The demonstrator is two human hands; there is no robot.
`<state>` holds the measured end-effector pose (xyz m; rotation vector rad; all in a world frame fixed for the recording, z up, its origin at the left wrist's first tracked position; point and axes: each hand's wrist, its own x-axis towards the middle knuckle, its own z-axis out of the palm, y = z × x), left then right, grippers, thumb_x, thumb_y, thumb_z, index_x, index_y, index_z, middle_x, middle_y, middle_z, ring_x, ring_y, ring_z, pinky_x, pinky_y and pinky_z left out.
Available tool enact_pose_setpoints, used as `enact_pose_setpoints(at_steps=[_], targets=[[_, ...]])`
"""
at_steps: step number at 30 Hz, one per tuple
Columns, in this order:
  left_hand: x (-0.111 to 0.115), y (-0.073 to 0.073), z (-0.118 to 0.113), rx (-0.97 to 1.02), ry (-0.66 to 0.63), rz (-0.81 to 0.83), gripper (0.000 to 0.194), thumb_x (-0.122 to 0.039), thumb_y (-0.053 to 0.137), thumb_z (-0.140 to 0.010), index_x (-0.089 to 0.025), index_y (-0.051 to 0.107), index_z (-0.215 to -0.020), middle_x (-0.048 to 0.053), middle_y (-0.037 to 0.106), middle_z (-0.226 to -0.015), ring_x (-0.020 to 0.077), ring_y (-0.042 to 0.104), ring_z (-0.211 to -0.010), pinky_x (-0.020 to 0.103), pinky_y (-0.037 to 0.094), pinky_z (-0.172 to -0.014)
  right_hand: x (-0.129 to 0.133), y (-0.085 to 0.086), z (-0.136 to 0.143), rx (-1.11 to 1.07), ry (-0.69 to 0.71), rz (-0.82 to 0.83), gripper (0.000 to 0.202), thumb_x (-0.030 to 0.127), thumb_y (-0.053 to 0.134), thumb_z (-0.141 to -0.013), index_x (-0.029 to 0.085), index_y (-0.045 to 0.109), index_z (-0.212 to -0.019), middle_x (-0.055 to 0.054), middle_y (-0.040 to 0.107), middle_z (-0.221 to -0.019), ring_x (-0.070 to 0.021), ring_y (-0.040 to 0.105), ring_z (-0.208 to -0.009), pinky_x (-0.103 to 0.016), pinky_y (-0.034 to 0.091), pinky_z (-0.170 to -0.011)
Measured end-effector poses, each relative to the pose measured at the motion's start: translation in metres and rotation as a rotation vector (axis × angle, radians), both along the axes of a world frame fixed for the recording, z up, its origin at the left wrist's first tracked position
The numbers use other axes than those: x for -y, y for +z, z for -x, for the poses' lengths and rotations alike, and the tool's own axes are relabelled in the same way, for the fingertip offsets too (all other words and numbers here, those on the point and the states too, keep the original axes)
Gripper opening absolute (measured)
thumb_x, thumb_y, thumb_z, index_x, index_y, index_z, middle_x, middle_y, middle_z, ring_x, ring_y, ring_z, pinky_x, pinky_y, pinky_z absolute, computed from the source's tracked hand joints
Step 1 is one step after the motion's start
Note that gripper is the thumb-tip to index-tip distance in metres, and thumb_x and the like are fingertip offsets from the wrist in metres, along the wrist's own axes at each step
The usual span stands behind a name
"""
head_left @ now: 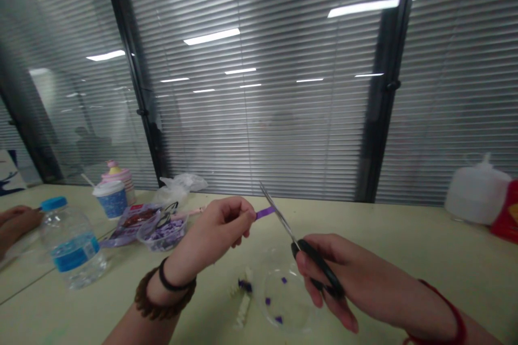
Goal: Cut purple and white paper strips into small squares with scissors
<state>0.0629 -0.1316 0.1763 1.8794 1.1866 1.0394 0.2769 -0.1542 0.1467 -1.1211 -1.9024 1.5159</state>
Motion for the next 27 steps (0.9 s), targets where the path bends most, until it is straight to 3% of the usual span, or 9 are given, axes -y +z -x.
enact_pose_setpoints(at_steps=[3,9,16,27], targets=[[0.0,0.002,0.0,0.008,0.022,-0.015,0.025,-0.037,0.055,-0.079,-0.018,0.05,-0.063,-0.006,0.047,-0.052,0.0078,0.043,-0.044,0.019,0.034,-0.044,0.0,0.002,0.001,-0.008,-0.023,0.017,0.038,0.052,0.051,-0.085,0.017,0.048,-0.07,0.003,0.058,-0.06,-0.0017,0.043,-0.031,-0.013,0.029,-0.03],[-0.001,0.002,0.0,0.03,0.052,-0.045,0.029,-0.037,0.053,-0.081,-0.018,0.047,-0.06,-0.007,0.045,-0.051,0.0072,0.042,-0.044,0.019,0.034,-0.045,0.006,0.011,0.004,0.032,-0.024,-0.012,0.059,0.076,0.048,-0.071,0.017,0.048,-0.072,0.001,0.058,-0.063,-0.002,0.044,-0.034,-0.017,0.034,-0.037],[0.003,0.0,-0.008,0.017,0.024,-0.018,0.028,-0.037,0.054,-0.08,-0.018,0.049,-0.059,-0.007,0.046,-0.05,0.0076,0.042,-0.043,0.019,0.033,-0.044,0.004,0.007,0.008,0.022,-0.017,-0.002,0.048,0.065,0.053,-0.077,0.018,0.047,-0.07,0.003,0.055,-0.058,-0.0036,0.045,-0.035,-0.016,0.031,-0.036],[0.005,-0.001,-0.01,0.017,0.009,-0.014,0.028,-0.037,0.054,-0.081,-0.018,0.049,-0.062,-0.006,0.046,-0.052,0.0078,0.043,-0.045,0.019,0.034,-0.046,0.005,0.006,0.007,0.014,-0.027,-0.006,0.045,0.06,0.054,-0.08,0.017,0.047,-0.07,0.003,0.056,-0.059,-0.0028,0.044,-0.034,-0.016,0.032,-0.036]])
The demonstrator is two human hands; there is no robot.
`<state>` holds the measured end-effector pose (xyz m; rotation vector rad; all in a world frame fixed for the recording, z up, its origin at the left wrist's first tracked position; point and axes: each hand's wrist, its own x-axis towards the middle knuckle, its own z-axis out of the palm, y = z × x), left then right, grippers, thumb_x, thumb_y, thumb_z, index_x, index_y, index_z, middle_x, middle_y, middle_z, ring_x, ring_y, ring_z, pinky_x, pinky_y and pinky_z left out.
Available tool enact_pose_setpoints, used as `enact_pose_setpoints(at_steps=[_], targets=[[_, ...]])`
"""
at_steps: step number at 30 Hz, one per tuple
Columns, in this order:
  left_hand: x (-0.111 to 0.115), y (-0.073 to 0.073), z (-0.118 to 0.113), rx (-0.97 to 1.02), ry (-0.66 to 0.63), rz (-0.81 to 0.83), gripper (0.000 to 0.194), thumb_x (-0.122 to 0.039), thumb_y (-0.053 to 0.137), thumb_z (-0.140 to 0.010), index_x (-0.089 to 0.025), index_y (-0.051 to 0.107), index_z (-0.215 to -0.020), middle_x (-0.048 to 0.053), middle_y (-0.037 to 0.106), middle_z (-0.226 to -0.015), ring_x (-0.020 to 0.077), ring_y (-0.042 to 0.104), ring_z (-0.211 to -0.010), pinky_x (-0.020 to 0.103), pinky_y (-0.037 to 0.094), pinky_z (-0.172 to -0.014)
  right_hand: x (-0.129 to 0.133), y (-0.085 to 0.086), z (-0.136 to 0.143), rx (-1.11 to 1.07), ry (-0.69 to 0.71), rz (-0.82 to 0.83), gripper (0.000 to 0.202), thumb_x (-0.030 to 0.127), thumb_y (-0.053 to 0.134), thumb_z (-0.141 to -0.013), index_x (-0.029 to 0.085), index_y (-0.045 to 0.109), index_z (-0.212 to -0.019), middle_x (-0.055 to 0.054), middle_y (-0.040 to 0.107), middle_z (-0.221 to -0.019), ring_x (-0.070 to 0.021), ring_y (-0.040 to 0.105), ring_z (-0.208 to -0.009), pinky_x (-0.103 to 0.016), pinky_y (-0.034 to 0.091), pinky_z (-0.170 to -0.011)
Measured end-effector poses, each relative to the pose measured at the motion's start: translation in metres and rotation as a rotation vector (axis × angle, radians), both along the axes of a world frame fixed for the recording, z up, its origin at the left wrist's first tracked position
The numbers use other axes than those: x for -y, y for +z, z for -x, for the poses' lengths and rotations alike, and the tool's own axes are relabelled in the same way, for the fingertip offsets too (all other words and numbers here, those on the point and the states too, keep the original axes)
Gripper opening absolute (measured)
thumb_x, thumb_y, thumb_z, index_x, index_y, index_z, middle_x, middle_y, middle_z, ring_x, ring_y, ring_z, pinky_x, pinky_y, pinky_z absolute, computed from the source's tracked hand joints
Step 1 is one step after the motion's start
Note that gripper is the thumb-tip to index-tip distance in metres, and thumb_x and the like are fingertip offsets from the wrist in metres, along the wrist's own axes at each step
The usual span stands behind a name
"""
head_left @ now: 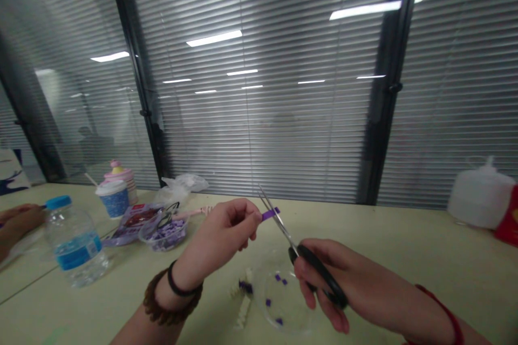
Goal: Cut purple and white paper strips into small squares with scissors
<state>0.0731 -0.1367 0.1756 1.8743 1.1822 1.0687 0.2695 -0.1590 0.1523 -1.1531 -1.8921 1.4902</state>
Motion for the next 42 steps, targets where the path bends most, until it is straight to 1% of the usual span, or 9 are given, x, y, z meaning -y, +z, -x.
enact_pose_setpoints(at_steps=[5,10,15,19,21,25,28,36,42], targets=[[0.0,-0.001,-0.003,-0.002,-0.015,0.05,0.027,-0.04,0.054,-0.08,-0.018,0.05,-0.065,-0.006,0.047,-0.053,0.0086,0.043,-0.046,0.02,0.035,-0.046,-0.001,0.0,0.0,-0.01,0.006,0.002,0.045,0.061,0.053,-0.081,0.017,0.047,-0.072,0.003,0.057,-0.061,-0.003,0.046,-0.036,-0.016,0.032,-0.036],[0.0,-0.001,-0.001,0.004,-0.005,0.037,0.026,-0.038,0.053,-0.08,-0.017,0.049,-0.065,-0.006,0.047,-0.054,0.0076,0.042,-0.045,0.02,0.034,-0.045,-0.003,-0.002,-0.002,-0.037,-0.016,0.0,0.045,0.061,0.054,-0.079,0.017,0.046,-0.07,0.002,0.058,-0.062,-0.0024,0.045,-0.035,-0.015,0.031,-0.035],[-0.004,-0.001,0.004,-0.01,-0.006,0.036,0.024,-0.036,0.053,-0.08,-0.017,0.049,-0.066,-0.007,0.044,-0.052,0.0069,0.041,-0.044,0.019,0.033,-0.044,-0.007,-0.007,-0.004,-0.047,-0.04,0.021,0.037,0.051,0.051,-0.086,0.017,0.048,-0.074,0.002,0.059,-0.063,-0.0016,0.046,-0.034,-0.013,0.032,-0.033],[-0.006,-0.001,0.007,-0.041,-0.01,0.032,0.023,-0.035,0.051,-0.081,-0.017,0.05,-0.067,-0.007,0.047,-0.054,0.0071,0.043,-0.045,0.019,0.034,-0.044,-0.009,-0.007,-0.004,0.031,-0.032,0.051,0.032,0.045,0.05,-0.088,0.017,0.048,-0.073,0.003,0.06,-0.062,-0.0015,0.045,-0.031,-0.013,0.03,-0.03],[-0.005,0.0,0.008,-0.046,-0.003,0.009,0.025,-0.035,0.052,-0.082,-0.017,0.05,-0.065,-0.006,0.047,-0.054,0.0069,0.043,-0.046,0.018,0.034,-0.045,-0.008,-0.003,-0.005,0.021,-0.043,0.046,0.039,0.053,0.051,-0.085,0.017,0.048,-0.071,0.003,0.059,-0.06,-0.0013,0.044,-0.03,-0.013,0.031,-0.03],[-0.004,0.003,0.009,-0.029,0.013,-0.026,0.028,-0.034,0.05,-0.084,-0.017,0.048,-0.062,-0.007,0.046,-0.05,0.006,0.039,-0.043,0.018,0.032,-0.043,0.0,0.004,-0.005,-0.071,-0.05,0.059,0.058,0.075,0.05,-0.069,0.017,0.049,-0.072,0.002,0.06,-0.061,-0.0034,0.049,-0.033,-0.016,0.038,-0.035],[-0.004,0.004,0.009,-0.014,-0.003,-0.022,0.028,-0.035,0.049,-0.084,-0.017,0.047,-0.062,-0.007,0.045,-0.052,0.006,0.041,-0.044,0.018,0.033,-0.044,0.003,0.003,-0.002,-0.056,-0.019,0.093,0.065,0.081,0.049,-0.064,0.016,0.049,-0.074,0.001,0.061,-0.064,-0.0036,0.05,-0.035,-0.017,0.039,-0.036],[-0.002,0.002,0.007,-0.042,-0.042,0.056,0.022,-0.034,0.051,-0.081,-0.017,0.051,-0.067,-0.007,0.047,-0.053,0.0074,0.043,-0.046,0.019,0.035,-0.045,-0.001,-0.006,0.005,-0.047,0.016,0.074,0.062,0.078,0.049,-0.069,0.016,0.047,-0.071,0.002,0.059,-0.064,-0.0024,0.048,-0.036,-0.016,0.037,-0.037],[-0.003,0.0,0.007,-0.054,-0.036,0.046,0.022,-0.035,0.052,-0.08,-0.017,0.052,-0.066,-0.007,0.046,-0.051,0.0074,0.041,-0.045,0.019,0.035,-0.045,-0.002,-0.009,0.003,-0.046,0.021,0.046,0.05,0.066,0.051,-0.078,0.017,0.046,-0.071,0.002,0.06,-0.064,-0.0018,0.048,-0.036,-0.014,0.034,-0.035]])
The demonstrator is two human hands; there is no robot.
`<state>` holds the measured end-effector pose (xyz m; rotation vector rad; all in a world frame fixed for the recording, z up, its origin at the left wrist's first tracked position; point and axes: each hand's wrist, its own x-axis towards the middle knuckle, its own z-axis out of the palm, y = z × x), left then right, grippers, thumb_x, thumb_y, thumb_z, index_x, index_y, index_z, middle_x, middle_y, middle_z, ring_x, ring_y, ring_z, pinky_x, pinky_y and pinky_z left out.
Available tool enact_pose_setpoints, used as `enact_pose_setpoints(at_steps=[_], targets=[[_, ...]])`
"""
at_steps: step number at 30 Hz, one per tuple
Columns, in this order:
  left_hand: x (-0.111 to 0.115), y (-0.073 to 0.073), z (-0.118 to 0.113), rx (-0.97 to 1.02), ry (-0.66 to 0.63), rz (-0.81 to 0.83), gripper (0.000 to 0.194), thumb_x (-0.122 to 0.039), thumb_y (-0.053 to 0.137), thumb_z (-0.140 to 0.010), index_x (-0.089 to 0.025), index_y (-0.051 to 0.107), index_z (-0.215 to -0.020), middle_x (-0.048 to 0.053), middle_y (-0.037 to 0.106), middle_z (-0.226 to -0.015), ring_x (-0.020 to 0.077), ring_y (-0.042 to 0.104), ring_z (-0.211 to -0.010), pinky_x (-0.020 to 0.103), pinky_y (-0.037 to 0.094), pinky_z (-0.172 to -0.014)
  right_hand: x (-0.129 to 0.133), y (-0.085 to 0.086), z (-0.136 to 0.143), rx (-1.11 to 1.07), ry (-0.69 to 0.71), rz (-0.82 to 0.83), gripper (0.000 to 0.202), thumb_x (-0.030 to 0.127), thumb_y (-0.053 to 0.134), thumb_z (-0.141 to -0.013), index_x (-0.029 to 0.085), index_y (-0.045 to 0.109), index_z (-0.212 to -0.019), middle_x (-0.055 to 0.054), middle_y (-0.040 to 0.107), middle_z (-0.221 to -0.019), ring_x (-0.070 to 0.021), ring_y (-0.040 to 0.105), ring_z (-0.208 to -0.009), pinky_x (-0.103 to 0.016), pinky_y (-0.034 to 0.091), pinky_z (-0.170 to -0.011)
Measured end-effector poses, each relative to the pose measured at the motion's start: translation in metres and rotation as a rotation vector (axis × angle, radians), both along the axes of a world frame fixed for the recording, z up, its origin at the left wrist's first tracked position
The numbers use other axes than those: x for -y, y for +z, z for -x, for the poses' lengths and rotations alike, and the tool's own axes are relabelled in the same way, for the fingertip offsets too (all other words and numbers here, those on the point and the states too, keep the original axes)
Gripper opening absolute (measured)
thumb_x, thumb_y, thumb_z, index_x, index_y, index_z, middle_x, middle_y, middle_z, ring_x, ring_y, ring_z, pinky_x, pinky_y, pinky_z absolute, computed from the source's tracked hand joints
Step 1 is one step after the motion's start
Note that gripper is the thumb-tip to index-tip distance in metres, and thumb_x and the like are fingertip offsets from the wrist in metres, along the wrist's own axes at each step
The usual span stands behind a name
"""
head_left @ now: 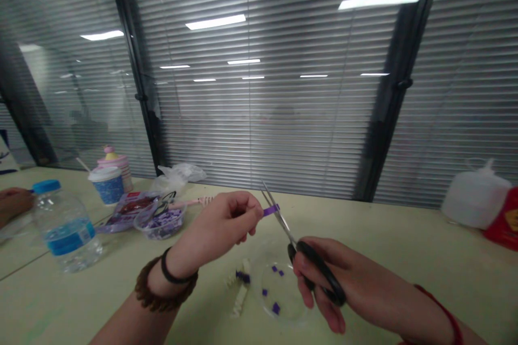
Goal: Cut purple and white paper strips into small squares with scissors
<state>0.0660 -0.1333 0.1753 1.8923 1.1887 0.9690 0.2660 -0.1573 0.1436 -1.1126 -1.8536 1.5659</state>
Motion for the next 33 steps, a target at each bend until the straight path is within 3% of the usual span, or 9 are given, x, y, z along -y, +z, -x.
enact_pose_setpoints(at_steps=[12,20,33], targets=[[-0.0016,0.003,0.0048,-0.011,0.017,0.005,0.021,-0.033,0.052,-0.08,-0.017,0.051,-0.066,-0.007,0.046,-0.052,0.0069,0.042,-0.044,0.018,0.032,-0.043,-0.003,0.0018,-0.0029,0.014,-0.03,0.01,0.04,0.056,0.053,-0.082,0.017,0.047,-0.072,0.003,0.059,-0.064,-0.0012,0.046,-0.034,-0.014,0.032,-0.033],[-0.0056,0.0013,0.0081,0.048,0.011,-0.038,0.023,-0.035,0.052,-0.082,-0.018,0.05,-0.067,-0.007,0.046,-0.055,0.007,0.043,-0.045,0.018,0.034,-0.044,-0.0024,0.0031,-0.0086,0.065,-0.032,-0.048,0.049,0.066,0.049,-0.079,0.017,0.048,-0.075,0.001,0.059,-0.068,-0.0042,0.05,-0.039,-0.017,0.039,-0.039],[0.0004,0.0025,-0.001,0.007,-0.059,0.014,0.022,-0.033,0.05,-0.084,-0.017,0.049,-0.069,-0.007,0.046,-0.056,0.0068,0.042,-0.046,0.018,0.034,-0.044,0.0016,0.0054,-0.0051,0.085,0.014,-0.05,0.04,0.055,0.052,-0.084,0.016,0.049,-0.075,0.001,0.058,-0.068,-0.0038,0.048,-0.04,-0.017,0.036,-0.041]])
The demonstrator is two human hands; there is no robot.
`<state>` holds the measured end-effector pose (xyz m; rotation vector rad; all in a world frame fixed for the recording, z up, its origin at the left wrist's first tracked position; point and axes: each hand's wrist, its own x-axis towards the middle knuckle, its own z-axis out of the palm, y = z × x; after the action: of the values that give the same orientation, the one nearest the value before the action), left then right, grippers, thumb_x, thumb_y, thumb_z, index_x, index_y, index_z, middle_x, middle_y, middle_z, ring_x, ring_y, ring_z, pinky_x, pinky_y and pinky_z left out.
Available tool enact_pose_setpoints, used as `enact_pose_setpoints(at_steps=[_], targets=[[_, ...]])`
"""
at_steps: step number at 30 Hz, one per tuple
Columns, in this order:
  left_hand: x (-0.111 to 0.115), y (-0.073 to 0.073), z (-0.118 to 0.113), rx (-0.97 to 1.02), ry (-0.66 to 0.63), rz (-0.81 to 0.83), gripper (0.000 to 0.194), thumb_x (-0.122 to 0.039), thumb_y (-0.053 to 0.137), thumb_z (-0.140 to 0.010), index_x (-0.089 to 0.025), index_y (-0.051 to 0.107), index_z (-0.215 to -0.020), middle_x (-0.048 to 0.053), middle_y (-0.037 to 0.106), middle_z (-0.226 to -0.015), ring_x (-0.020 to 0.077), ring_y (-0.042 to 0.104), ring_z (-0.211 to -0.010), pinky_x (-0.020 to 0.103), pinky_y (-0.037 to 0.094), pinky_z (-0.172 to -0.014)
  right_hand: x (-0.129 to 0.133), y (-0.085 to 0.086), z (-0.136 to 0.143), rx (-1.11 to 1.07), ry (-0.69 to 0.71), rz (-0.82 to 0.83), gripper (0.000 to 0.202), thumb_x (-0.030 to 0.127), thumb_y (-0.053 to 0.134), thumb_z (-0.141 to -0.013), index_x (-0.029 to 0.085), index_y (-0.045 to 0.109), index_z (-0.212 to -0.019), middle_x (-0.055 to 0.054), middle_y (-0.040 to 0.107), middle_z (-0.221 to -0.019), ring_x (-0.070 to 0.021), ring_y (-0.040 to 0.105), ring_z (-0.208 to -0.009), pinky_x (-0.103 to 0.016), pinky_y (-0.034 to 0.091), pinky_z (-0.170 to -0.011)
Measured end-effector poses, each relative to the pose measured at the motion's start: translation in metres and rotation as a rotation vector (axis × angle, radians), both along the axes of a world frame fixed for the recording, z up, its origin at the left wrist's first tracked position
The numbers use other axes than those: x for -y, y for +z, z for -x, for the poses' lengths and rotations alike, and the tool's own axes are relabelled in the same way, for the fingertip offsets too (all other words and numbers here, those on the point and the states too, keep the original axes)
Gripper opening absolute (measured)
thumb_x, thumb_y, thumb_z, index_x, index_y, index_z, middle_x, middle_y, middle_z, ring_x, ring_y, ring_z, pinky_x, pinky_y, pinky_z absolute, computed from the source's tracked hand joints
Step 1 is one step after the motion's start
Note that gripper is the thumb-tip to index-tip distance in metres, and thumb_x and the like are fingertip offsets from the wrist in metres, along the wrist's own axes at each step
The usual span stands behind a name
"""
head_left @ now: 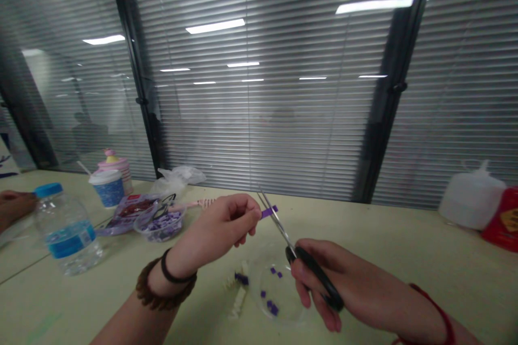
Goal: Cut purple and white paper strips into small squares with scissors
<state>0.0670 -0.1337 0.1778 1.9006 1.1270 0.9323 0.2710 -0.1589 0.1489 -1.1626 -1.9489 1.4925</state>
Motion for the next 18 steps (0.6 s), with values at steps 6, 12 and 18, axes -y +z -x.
enact_pose_setpoints(at_steps=[6,12,18], targets=[[-0.0001,-0.001,-0.0001,0.0,0.004,-0.004,0.022,-0.034,0.051,-0.083,-0.017,0.05,-0.069,-0.007,0.046,-0.054,0.0071,0.041,-0.046,0.019,0.034,-0.045,-0.0001,-0.0003,-0.0005,-0.006,0.013,0.006,0.041,0.056,0.053,-0.084,0.017,0.048,-0.072,0.002,0.057,-0.064,-0.0038,0.047,-0.039,-0.017,0.036,-0.04],[0.0007,-0.0006,-0.0016,0.018,0.009,0.005,0.023,-0.037,0.052,-0.082,-0.017,0.05,-0.069,-0.007,0.045,-0.054,0.0077,0.041,-0.046,0.02,0.034,-0.045,-0.0012,-0.0004,0.0003,-0.027,-0.005,0.032,0.041,0.057,0.054,-0.082,0.017,0.049,-0.074,0.001,0.059,-0.066,-0.0039,0.048,-0.038,-0.017,0.036,-0.039],[0.0014,-0.0001,-0.0023,0.023,0.023,0.001,0.024,-0.037,0.053,-0.081,-0.018,0.051,-0.067,-0.007,0.046,-0.053,0.0076,0.042,-0.045,0.019,0.034,-0.045,-0.0002,-0.0007,0.0002,-0.019,-0.001,0.009,0.041,0.055,0.053,-0.084,0.017,0.049,-0.072,0.002,0.058,-0.064,-0.0033,0.048,-0.038,-0.016,0.035,-0.039]])
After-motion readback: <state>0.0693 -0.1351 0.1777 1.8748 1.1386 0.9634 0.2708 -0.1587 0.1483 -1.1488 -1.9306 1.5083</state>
